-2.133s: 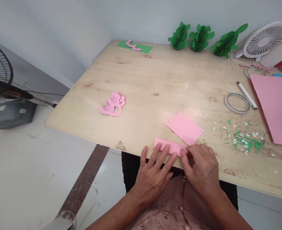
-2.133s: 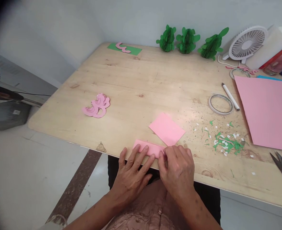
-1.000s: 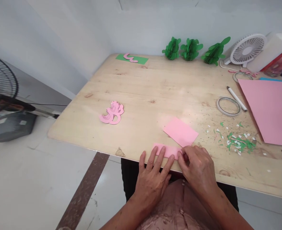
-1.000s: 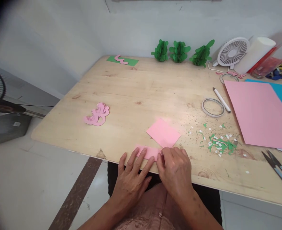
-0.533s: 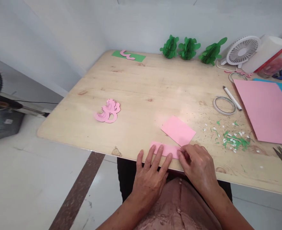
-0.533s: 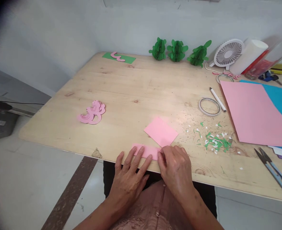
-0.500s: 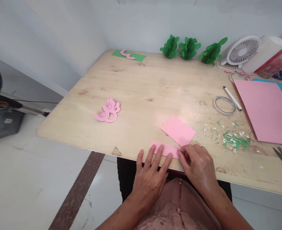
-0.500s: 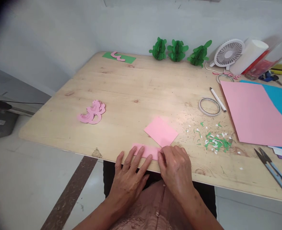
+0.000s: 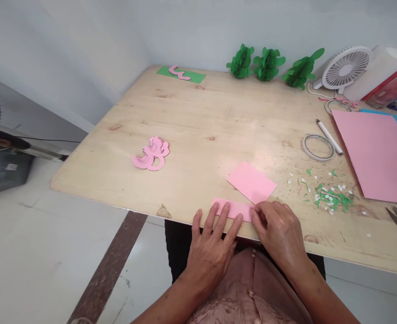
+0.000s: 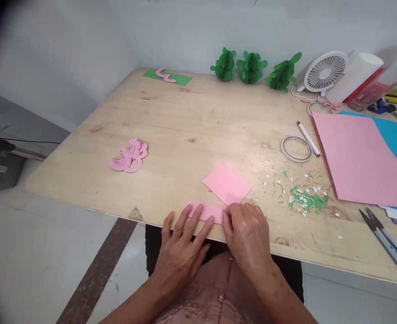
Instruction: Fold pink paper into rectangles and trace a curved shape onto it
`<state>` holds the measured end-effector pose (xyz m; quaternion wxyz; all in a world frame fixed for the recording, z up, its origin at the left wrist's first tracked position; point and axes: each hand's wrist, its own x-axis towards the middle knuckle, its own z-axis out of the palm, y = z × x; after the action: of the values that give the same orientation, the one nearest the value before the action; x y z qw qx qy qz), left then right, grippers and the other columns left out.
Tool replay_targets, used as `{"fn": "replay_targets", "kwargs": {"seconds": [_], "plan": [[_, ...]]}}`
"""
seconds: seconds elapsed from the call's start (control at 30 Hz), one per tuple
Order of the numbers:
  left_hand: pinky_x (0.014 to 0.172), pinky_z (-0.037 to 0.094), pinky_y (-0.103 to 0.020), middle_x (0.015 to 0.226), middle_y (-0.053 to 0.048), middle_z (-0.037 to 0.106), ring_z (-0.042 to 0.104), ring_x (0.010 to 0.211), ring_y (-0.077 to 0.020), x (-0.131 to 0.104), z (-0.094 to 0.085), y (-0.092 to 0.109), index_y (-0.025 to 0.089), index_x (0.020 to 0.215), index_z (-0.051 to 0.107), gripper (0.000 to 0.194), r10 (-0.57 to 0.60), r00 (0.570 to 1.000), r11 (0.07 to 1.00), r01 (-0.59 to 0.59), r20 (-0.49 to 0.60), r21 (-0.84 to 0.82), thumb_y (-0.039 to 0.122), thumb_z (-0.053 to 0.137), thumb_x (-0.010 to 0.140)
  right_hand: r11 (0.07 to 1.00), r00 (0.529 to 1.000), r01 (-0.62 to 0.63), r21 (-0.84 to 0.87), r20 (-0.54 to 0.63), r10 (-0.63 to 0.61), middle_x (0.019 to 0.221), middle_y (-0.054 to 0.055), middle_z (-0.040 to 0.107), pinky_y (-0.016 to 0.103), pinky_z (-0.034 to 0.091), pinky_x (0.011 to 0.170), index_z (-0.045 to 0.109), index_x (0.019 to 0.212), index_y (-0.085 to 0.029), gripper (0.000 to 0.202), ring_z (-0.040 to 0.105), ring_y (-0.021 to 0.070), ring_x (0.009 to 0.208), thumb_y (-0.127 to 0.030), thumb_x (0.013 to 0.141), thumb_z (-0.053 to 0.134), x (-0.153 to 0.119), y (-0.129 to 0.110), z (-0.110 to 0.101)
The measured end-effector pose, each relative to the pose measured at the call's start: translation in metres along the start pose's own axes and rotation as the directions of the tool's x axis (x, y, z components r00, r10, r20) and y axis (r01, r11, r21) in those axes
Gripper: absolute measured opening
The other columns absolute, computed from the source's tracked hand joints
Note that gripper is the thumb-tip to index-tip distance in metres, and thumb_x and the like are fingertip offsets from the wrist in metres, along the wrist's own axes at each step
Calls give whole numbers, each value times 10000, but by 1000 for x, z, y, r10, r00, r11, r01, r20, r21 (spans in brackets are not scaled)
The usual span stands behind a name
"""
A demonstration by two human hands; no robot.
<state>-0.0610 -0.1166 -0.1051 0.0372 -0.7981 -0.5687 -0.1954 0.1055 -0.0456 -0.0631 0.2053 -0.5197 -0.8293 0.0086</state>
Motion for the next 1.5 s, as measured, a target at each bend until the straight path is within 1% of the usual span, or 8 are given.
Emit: {"fn": "replay_targets", "kwargs": {"seconds": [0.27,0.4,0.57,0.7,0.83,1.13,1.27,1.5], "plan": [[1109,153,-574,1431,-119,454,330,1362,-336,1,0,1,269,1344,494,538,-3,1000,1000,3,-1,15,352,605,824,1000,1000,1,-11,14,0,566,2,520,297,335,598,535,671,-204,232,474,173,570,-228,897,489,1,1,0],[1109,155,-577,1430,-118,456,327,1364,-334,2,-1,1,268,1343,496,532,-7,1000,1000,7,7,26,338,602,827,999,999,2,50,-40,0,630,13,568,297,382,612,590,836,-170,119,518,173,607,-219,904,505,-2,4,-2],[1099,175,-585,1435,-119,449,338,1356,-339,1,0,2,267,1337,502,515,-8,1000,1000,8,5,27,325,595,834,989,990,100,107,-108,-88,915,114,652,366,454,771,614,1034,-133,172,577,232,880,-142,885,528,-17,-1,-8],[1095,174,-595,1434,-122,449,332,1358,-346,1,1,2,265,1340,500,516,-12,1000,1000,12,1,19,309,590,834,969,970,241,50,0,-241,1226,170,599,478,417,911,608,1168,-127,291,482,316,1170,-173,900,505,-29,-7,-7],[1109,152,-583,1445,-121,434,306,1374,-337,1,0,2,265,1361,475,546,-8,1000,1000,8,9,23,318,594,830,946,944,321,-48,94,-316,1343,170,536,515,377,971,573,1251,-124,380,394,342,1282,-269,905,515,-34,-1,-8],[1112,144,-583,1445,-124,433,295,1380,-335,2,-1,2,255,1361,473,554,-9,1000,1000,8,25,28,315,602,826,924,920,368,-106,182,-346,1377,129,519,537,338,1002,578,1260,-202,395,378,349,1309,-312,881,566,-42,33,-33],[1108,153,-588,1442,-121,437,306,1375,-338,1,0,3,255,1349,488,540,-10,1000,1000,10,13,29,307,603,824,933,938,341,-113,106,-330,1359,162,526,537,346,990,579,1250,-161,392,374,357,1306,-304,885,563,-40,26,-32],[1111,156,-579,1449,-117,429,293,1384,-327,2,-1,3,261,1359,472,534,-5,1000,999,4,17,36,283,584,838,929,924,361,-80,162,-345,1378,151,511,536,321,1019,564,1271,-169,417,367,347,1313,-302,876,576,-37,13,-14]]}}
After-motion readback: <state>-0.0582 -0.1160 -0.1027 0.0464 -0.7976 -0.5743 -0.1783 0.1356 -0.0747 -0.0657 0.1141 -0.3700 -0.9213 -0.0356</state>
